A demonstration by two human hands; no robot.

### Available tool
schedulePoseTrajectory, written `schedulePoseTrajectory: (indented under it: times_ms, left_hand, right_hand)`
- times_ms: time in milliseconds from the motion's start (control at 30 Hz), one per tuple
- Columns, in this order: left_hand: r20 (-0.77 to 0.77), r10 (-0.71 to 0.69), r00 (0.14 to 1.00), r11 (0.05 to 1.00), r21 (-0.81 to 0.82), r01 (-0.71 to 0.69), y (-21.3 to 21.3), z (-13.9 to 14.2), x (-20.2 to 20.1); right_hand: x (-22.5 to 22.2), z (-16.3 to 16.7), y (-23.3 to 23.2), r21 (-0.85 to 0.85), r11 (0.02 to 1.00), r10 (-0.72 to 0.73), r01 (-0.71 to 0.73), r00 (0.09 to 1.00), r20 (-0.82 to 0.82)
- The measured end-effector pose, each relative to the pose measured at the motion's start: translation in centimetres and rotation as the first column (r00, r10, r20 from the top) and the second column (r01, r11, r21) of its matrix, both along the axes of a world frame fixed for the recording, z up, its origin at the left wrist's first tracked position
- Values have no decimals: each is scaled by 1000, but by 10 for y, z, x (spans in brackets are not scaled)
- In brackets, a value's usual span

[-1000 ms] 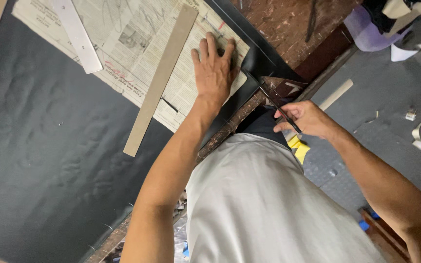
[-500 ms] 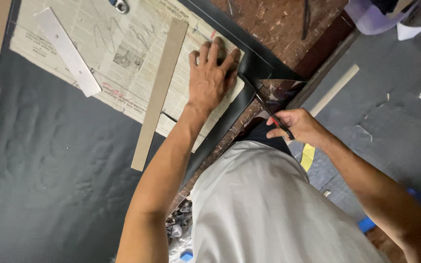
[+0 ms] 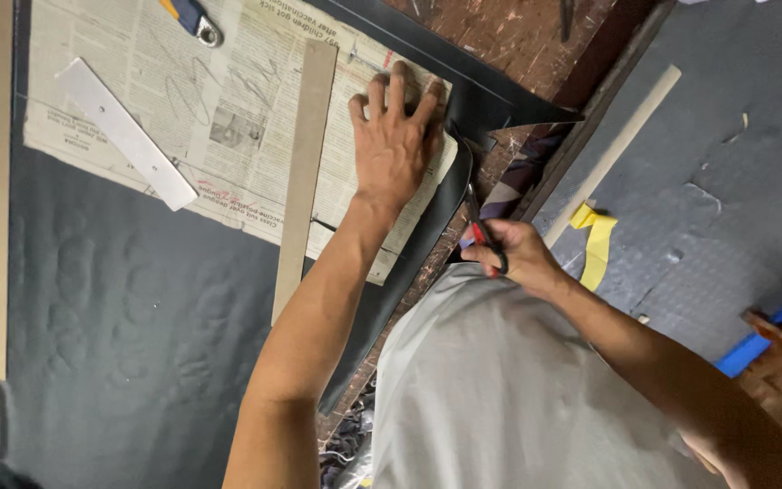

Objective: The person aligns a newspaper template on a black sheet of material and uses a straightedge to mark a cutting line with a white marker. They then use scissors to cut along the marked line, removing a strip of the material. The person repeats the process by repositioning the straightedge and cutting another section.

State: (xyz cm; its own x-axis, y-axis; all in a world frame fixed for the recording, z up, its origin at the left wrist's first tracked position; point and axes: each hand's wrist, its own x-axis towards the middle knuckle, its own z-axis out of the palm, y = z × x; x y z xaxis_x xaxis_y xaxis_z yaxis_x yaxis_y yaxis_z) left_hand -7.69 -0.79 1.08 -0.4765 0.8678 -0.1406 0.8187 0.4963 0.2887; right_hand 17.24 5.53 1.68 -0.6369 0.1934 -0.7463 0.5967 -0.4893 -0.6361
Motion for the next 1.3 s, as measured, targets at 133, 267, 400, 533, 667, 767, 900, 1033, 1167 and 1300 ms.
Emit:
schedulePoseTrajectory:
  times_ms: [133,267,400,533,667,767,900,1033,1167,1300]
  left_hand:
    - [-6,-12,1000,1000,-11,12,2,-3,0]
    - [5,-29,1000,997,-78,29,2,-3,-1]
    - [20,-14,1000,999,-36,14,-1,-1,-2]
    - [11,-21,1000,1000,-13,21,-2,1,-3]
    - [34,-19,999,1000,-10,19,-3,3,-5]
    - [4,-34,999,997,-66,34,-3,3,-5]
    - [9,-41,999,992,-121,42,-1,2,-6]
    - [17,-42,999,993,-112,44,-1,3,-6]
    - [-7,-70,998,977,-201,67,1,5,-6]
    - [-1,-79,997,973,-216,77,3,8,-8]
  right_hand:
    - [-10,-2,-26,-31,992,-120,120,992,-22]
    - [-19,-2,-43,-32,983,-183,182,982,-46]
    - [-25,-3,-55,-42,974,-227,224,972,-64]
    - [-32,-5,-61,-43,968,-249,247,968,-42]
    - [-44,-7,-63,-49,953,-303,300,950,-76]
    - [-54,-8,-65,-4,949,-314,315,944,-101]
    - [-62,-6,-70,15,942,-333,335,941,-58]
    - [-65,-3,-71,30,946,-321,322,946,-44]
    - [-72,-3,-68,53,941,-329,333,941,-78]
    - [-80,-6,-68,82,939,-332,335,942,-55]
